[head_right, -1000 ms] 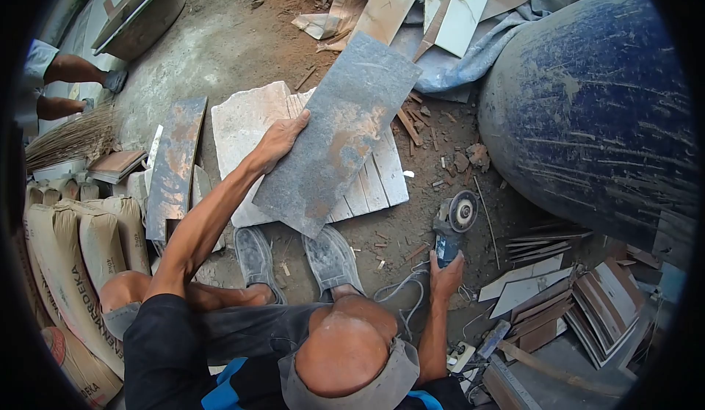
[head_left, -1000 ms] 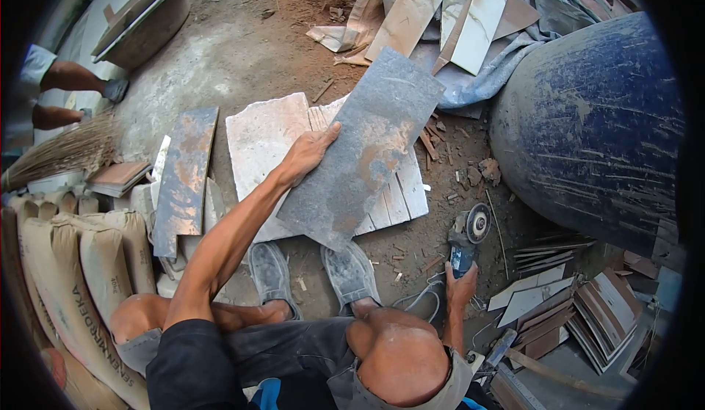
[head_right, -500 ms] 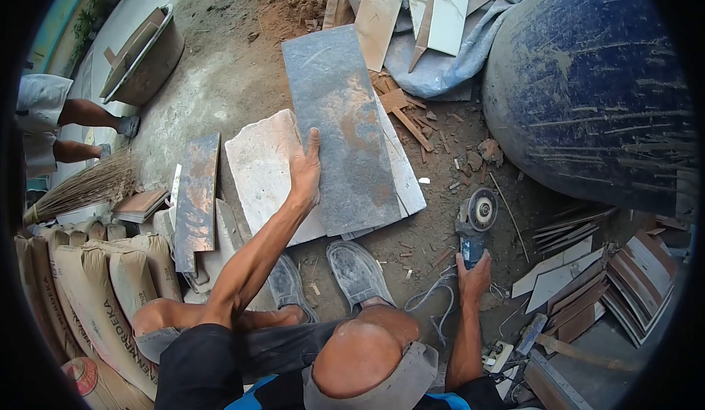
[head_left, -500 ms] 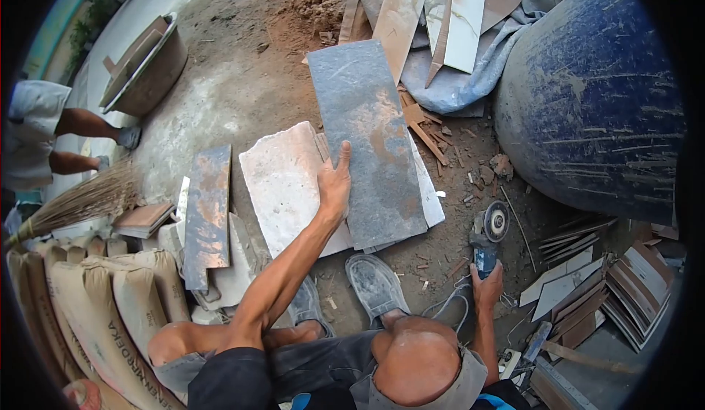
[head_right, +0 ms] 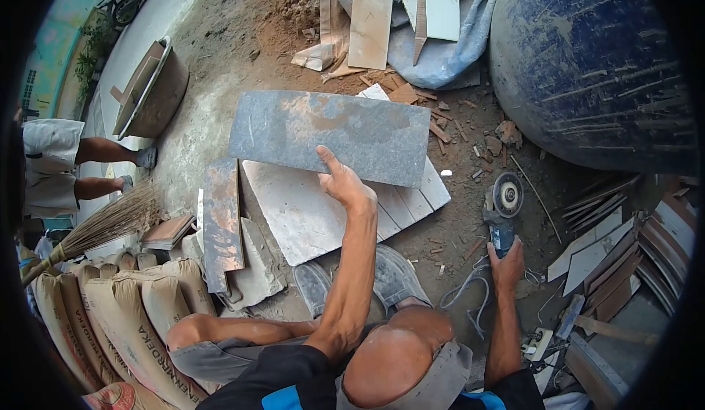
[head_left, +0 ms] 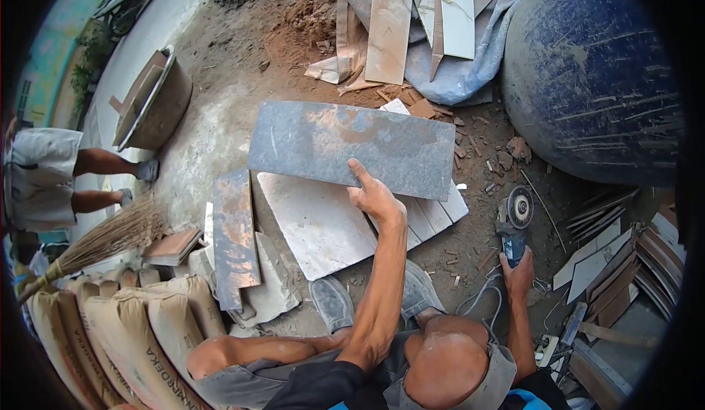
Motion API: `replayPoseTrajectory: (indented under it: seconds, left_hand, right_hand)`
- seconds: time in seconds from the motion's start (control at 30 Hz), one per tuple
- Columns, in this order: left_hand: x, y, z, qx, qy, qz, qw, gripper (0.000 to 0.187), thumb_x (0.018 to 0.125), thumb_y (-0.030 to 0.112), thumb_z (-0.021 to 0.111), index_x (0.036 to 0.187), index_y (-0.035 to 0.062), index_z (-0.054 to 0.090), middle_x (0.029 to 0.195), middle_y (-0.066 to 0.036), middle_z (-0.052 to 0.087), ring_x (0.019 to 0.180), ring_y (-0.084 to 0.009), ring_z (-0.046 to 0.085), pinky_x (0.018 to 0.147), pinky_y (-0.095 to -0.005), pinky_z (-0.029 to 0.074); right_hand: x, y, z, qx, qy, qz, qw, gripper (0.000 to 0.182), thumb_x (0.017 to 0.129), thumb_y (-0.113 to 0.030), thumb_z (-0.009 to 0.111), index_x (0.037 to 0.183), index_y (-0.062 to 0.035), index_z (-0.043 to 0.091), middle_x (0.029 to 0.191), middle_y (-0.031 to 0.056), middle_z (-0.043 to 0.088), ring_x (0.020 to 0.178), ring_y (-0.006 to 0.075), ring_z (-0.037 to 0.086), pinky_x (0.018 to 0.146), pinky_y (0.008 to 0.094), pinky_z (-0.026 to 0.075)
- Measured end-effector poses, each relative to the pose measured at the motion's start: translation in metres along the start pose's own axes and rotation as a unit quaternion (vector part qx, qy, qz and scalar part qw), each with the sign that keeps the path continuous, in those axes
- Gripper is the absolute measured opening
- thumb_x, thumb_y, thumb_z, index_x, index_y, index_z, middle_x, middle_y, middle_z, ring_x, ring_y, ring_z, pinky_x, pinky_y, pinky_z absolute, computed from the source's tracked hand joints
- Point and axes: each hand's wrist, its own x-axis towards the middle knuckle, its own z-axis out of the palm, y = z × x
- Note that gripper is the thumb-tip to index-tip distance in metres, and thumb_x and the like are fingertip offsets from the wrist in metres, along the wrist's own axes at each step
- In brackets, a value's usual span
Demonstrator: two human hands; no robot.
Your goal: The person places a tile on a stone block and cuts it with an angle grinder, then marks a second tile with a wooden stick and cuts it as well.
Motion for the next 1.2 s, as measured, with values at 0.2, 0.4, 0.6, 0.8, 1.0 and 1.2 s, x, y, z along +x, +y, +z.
replayPoseTrajectory:
  seconds: [0.2,0.4,0.6,0.8,1.0,1.2]
  left_hand:
    - [0.002,-0.004,-0.008,0.053,0.023,-0.005,0.998,0.075,0.082,0.056,0.061,0.106,-0.0136,0.046,0.096,-0.016,0.052,0.087,-0.0172,0.050,0.081,-0.0306,0.045]
    - [0.016,-0.013,-0.015,-0.021,0.006,0.026,0.999,0.084,0.082,0.052,0.063,0.123,-0.0155,0.036,0.120,-0.018,0.048,0.102,-0.0186,0.048,0.096,-0.0319,0.036]
    - [0.015,-0.008,-0.023,-0.047,-0.038,0.004,0.998,0.079,0.081,0.051,0.063,0.122,-0.0084,0.033,0.129,-0.018,0.041,0.120,-0.0231,0.040,0.105,-0.0368,0.031]
    - [0.021,-0.029,-0.030,-0.018,0.009,0.017,1.000,0.074,0.078,0.054,0.067,0.109,-0.0069,0.039,0.110,-0.015,0.047,0.103,-0.0184,0.044,0.100,-0.0336,0.032]
    - [0.022,-0.048,-0.034,0.008,0.046,-0.010,0.999,0.070,0.076,0.054,0.069,0.101,-0.0054,0.041,0.093,-0.011,0.049,0.088,-0.0162,0.045,0.090,-0.0311,0.037]
    - [0.015,-0.056,-0.037,0.046,0.071,-0.039,0.996,0.067,0.076,0.051,0.071,0.096,-0.0062,0.043,0.083,-0.007,0.048,0.077,-0.0143,0.045,0.077,-0.0287,0.043]
  right_hand:
    - [0.001,0.001,0.002,0.002,-0.004,0.014,1.000,0.067,0.074,-0.038,0.072,0.120,0.0045,0.045,0.110,0.0249,0.056,0.100,0.0410,0.055,0.084,0.0443,0.045]
    - [0.001,0.001,0.002,0.008,0.007,0.011,1.000,0.067,0.074,-0.038,0.072,0.119,0.0038,0.046,0.108,0.0248,0.056,0.098,0.0404,0.056,0.083,0.0445,0.045]
    - [-0.001,0.003,0.002,-0.003,0.015,0.000,1.000,0.067,0.074,-0.039,0.072,0.118,0.0038,0.046,0.108,0.0243,0.056,0.097,0.0400,0.056,0.083,0.0446,0.045]
    - [-0.001,0.001,0.002,-0.001,0.003,0.002,1.000,0.068,0.074,-0.040,0.072,0.119,0.0037,0.046,0.109,0.0244,0.056,0.099,0.0404,0.056,0.084,0.0447,0.045]
    - [0.001,-0.002,0.001,0.003,-0.007,0.011,1.000,0.068,0.074,-0.039,0.072,0.119,0.0043,0.045,0.110,0.0250,0.056,0.100,0.0406,0.055,0.084,0.0448,0.044]
    - [0.002,-0.001,0.000,0.015,-0.024,0.012,1.000,0.068,0.075,-0.038,0.071,0.121,0.0058,0.044,0.112,0.0260,0.055,0.102,0.0414,0.055,0.086,0.0445,0.044]
